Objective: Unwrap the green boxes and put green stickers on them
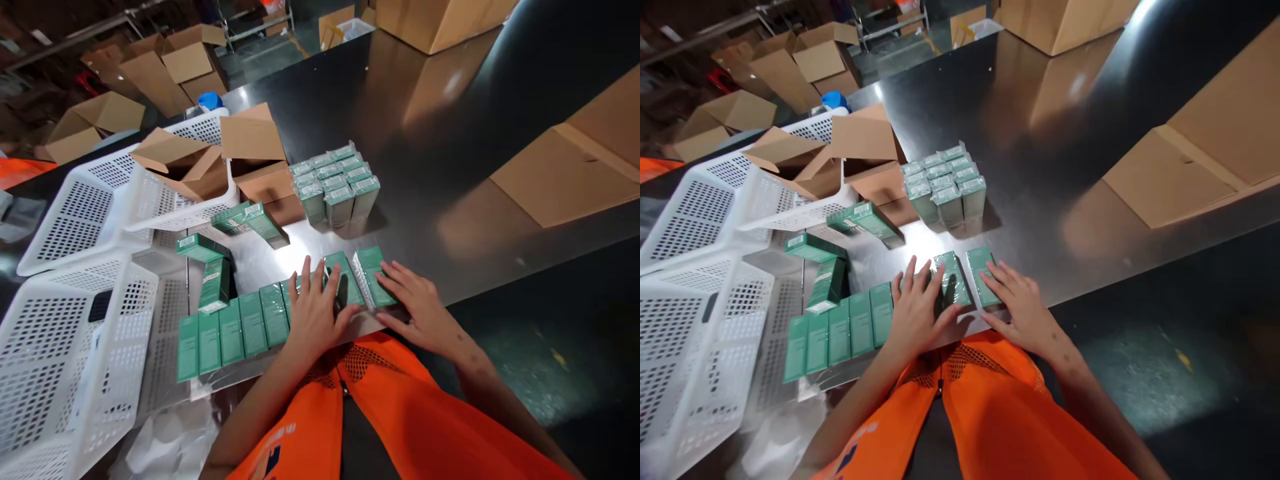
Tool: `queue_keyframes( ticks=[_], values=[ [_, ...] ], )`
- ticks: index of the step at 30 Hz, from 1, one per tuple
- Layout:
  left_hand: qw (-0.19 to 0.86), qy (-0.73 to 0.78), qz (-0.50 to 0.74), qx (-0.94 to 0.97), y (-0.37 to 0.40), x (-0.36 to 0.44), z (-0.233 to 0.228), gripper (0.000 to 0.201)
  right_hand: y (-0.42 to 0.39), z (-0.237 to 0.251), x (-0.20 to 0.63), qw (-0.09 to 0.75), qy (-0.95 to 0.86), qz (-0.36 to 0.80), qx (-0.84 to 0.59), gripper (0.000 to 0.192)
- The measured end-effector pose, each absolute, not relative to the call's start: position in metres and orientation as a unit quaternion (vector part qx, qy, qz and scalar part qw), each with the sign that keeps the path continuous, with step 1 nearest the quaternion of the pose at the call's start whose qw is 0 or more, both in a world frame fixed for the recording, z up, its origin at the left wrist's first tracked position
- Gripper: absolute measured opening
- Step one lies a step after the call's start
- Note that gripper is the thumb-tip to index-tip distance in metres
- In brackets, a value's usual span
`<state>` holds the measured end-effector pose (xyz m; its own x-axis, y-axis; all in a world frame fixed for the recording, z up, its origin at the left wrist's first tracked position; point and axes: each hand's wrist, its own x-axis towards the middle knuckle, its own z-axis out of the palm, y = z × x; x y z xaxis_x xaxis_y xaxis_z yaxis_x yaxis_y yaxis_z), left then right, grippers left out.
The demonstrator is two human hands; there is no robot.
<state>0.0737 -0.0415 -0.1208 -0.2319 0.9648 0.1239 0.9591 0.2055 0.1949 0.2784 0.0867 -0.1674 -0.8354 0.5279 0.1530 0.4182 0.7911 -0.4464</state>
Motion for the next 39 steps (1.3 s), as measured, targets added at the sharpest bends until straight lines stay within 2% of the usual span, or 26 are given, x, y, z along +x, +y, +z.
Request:
queue_keyframes(
  ticks=[3, 6, 10, 19, 21, 23, 25, 28, 31, 35, 39],
  values=[
    [0.05, 0.709, 0.086, 0.698, -0.062, 0.069, -0.133, 0.07, 0.094, -0.175, 0.275, 0.096, -0.948, 0.235, -0.193, 0.07],
    [0.018, 0.699, 0.105, 0.708, -0.076, 0.071, -0.148, 0.053, 0.098, -0.181, 0.266, 0.106, -0.945, 0.256, -0.172, 0.072],
    [-0.022, 0.683, 0.168, 0.71, -0.082, 0.074, -0.162, 0.039, 0.094, -0.181, 0.256, 0.113, -0.949, 0.243, -0.167, 0.05],
    [-0.015, 0.674, 0.234, 0.701, -0.084, 0.076, -0.174, 0.037, 0.076, -0.176, 0.261, 0.12, -0.956, 0.208, -0.17, 0.04],
    [-0.002, 0.672, 0.231, 0.703, -0.087, 0.073, -0.167, 0.04, 0.08, -0.172, 0.261, 0.101, -0.963, 0.188, -0.162, 0.044],
    [0.003, 0.672, 0.235, 0.703, -0.094, 0.065, -0.156, 0.047, 0.089, -0.164, 0.253, 0.106, -0.971, 0.151, -0.15, 0.056],
    [-0.019, 0.685, 0.255, 0.682, -0.107, 0.052, -0.143, 0.051, 0.095, -0.148, 0.232, 0.137, -0.975, 0.12, -0.128, 0.067],
    [-0.089, 0.742, 0.293, 0.596, -0.138, 0.029, -0.13, 0.044, 0.086, -0.113, 0.172, 0.167, -0.976, 0.133, -0.044, 0.058],
    [-0.157, 0.798, 0.308, 0.494, -0.175, 0.011, -0.127, 0.038, 0.05, -0.087, 0.089, 0.137, -0.97, 0.187, 0.072, 0.05],
    [-0.23, 0.835, 0.309, 0.394, -0.22, 0.006, -0.13, 0.035, -0.007, -0.091, -0.015, 0.069, -0.962, 0.226, 0.136, 0.056],
    [-0.269, 0.873, 0.295, 0.281, -0.26, 0.01, -0.137, 0.029, -0.017, -0.103, -0.062, 0.045, -0.958, 0.258, 0.118, 0.034]
  ],
)
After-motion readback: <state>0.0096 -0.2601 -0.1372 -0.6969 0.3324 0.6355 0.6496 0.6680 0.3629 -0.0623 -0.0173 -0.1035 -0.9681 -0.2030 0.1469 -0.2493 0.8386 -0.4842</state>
